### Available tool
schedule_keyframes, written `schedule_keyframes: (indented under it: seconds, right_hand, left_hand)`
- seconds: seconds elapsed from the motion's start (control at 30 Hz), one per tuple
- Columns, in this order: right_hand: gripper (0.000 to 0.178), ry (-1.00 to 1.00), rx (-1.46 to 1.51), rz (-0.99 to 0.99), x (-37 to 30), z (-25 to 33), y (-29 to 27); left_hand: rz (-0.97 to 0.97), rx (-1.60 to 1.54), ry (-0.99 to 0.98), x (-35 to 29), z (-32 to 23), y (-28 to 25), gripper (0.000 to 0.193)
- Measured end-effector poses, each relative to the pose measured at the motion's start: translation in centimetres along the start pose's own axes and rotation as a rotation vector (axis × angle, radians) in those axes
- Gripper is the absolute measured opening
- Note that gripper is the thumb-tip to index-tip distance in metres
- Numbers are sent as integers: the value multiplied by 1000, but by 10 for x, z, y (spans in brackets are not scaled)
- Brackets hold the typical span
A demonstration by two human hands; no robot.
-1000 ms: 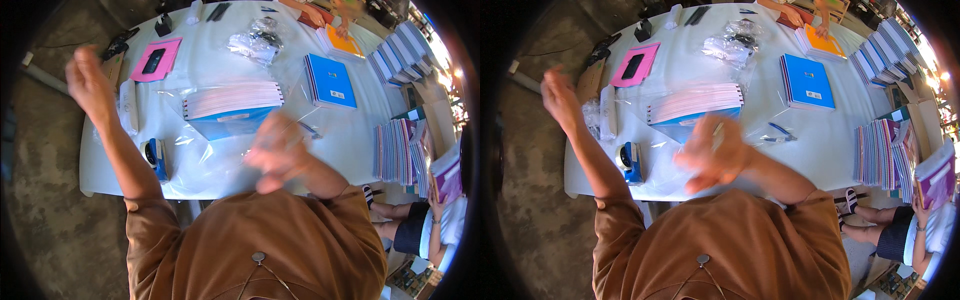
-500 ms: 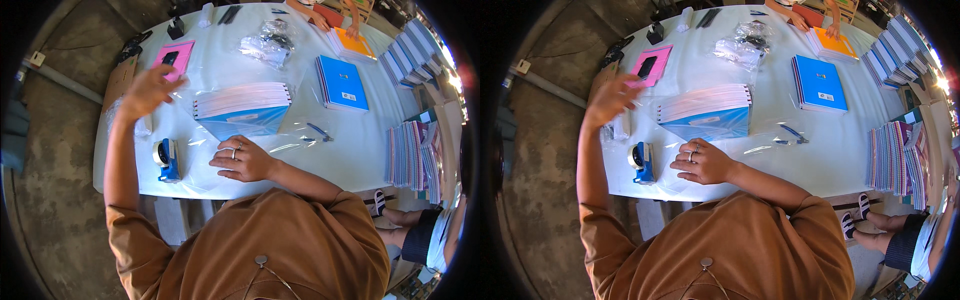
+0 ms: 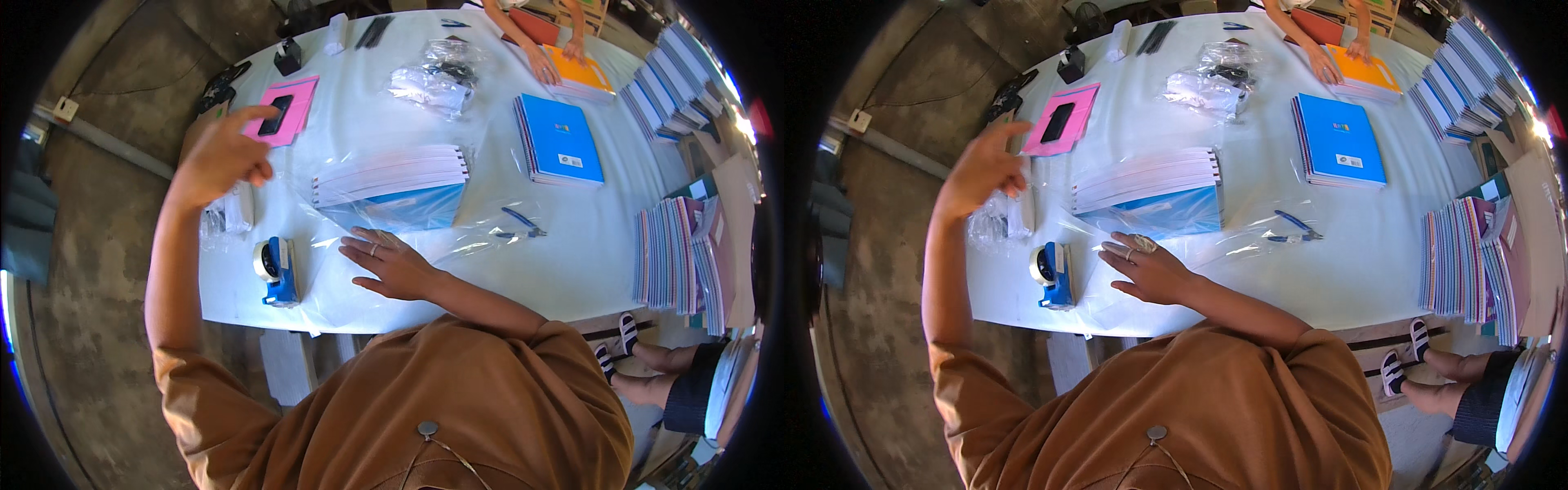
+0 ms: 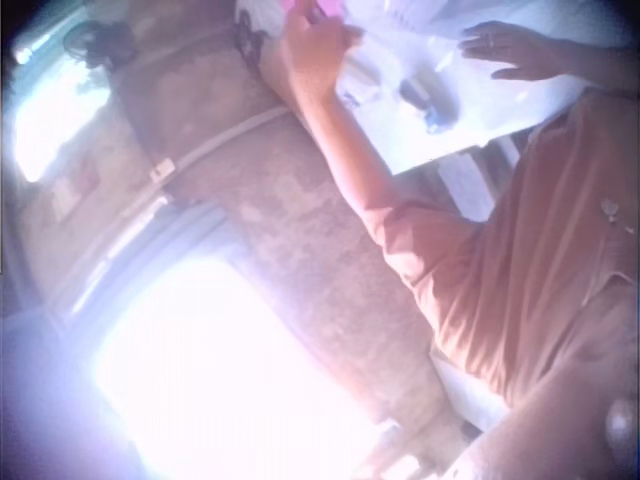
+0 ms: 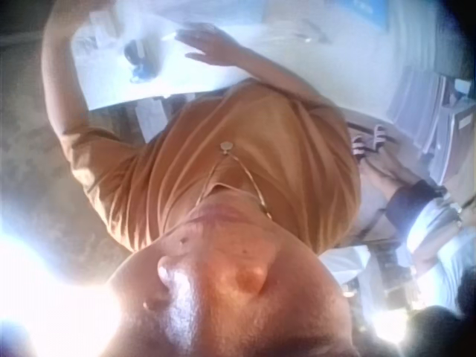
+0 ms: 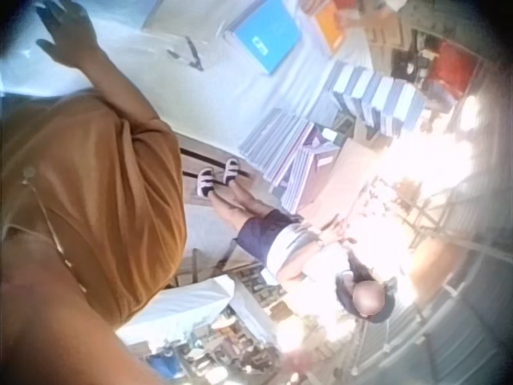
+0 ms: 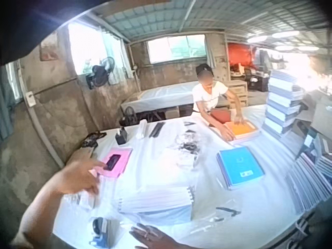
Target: The person places stacks of notebooks into clear plastic bags, folds the bags closed, and secures them with adhesive tape before setting them aside.
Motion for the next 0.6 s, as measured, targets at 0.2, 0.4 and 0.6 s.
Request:
schedule_keyframes:
  seconds: [0.2,0.4,0.6]
  right_hand:
    - [68,143,-172,17,-3,-23,-7]
    - [64,96,-405,-75,28,-43,-59]
    - [48,158,-303,96,63,-68,-66]
  left_hand:
    - [-286,-499,476,-2,70,-38,63]
    - [-262,-525,371,-10,124,112,78]
    - [-682,-344,433,-43,116,95,37]
Point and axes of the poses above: each hand's wrist, its own x-axis towards the middle knuckle, its own y-axis out of the palm, z = x × y, the point moved 10 cm from there along x, towards the middle knuckle, and after that the axes turned 11 degrees about -x, right-handed, at the moved point
